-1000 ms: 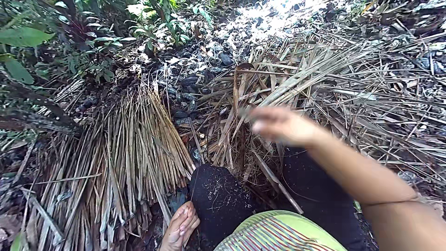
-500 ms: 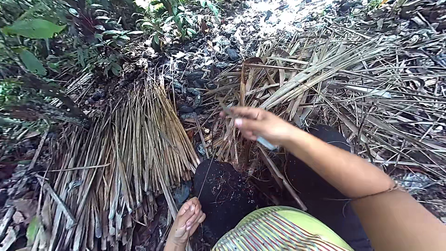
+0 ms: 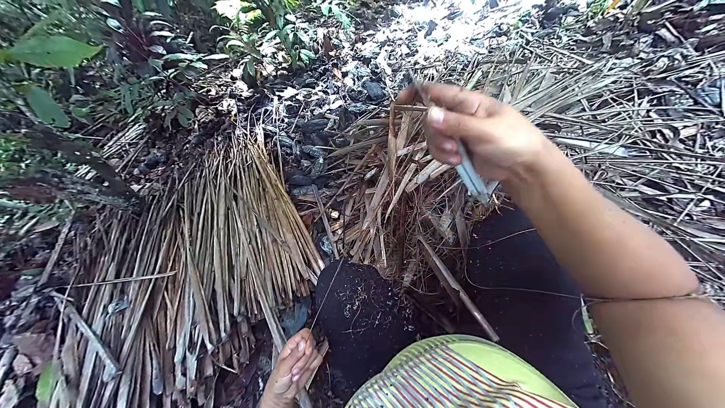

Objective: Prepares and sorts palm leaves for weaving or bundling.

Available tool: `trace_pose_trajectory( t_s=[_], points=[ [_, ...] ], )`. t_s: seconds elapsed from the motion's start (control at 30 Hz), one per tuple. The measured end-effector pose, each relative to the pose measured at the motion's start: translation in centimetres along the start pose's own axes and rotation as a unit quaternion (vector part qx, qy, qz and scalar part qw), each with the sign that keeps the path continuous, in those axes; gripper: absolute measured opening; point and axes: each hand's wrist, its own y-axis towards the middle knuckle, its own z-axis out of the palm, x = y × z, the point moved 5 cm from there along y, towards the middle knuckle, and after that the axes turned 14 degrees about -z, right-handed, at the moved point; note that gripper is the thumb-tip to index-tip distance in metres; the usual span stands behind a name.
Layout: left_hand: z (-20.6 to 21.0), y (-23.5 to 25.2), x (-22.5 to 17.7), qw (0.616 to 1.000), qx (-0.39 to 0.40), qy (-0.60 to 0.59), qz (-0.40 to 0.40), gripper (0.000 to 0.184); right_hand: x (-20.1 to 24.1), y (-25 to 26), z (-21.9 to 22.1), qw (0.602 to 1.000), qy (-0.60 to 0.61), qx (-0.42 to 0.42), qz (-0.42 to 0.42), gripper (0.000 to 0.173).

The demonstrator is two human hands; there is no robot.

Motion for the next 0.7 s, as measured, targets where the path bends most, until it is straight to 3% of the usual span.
trace_pose_trajectory(
  t_s=[0.7],
  points=[
    [-1.5,-0.8,-0.2,1.0,-0.001,-0.001,-0.007,0.015,6.1,1.6,-6.5,0.992,-0.104,-0.056,-0.036,0.03]
  ],
)
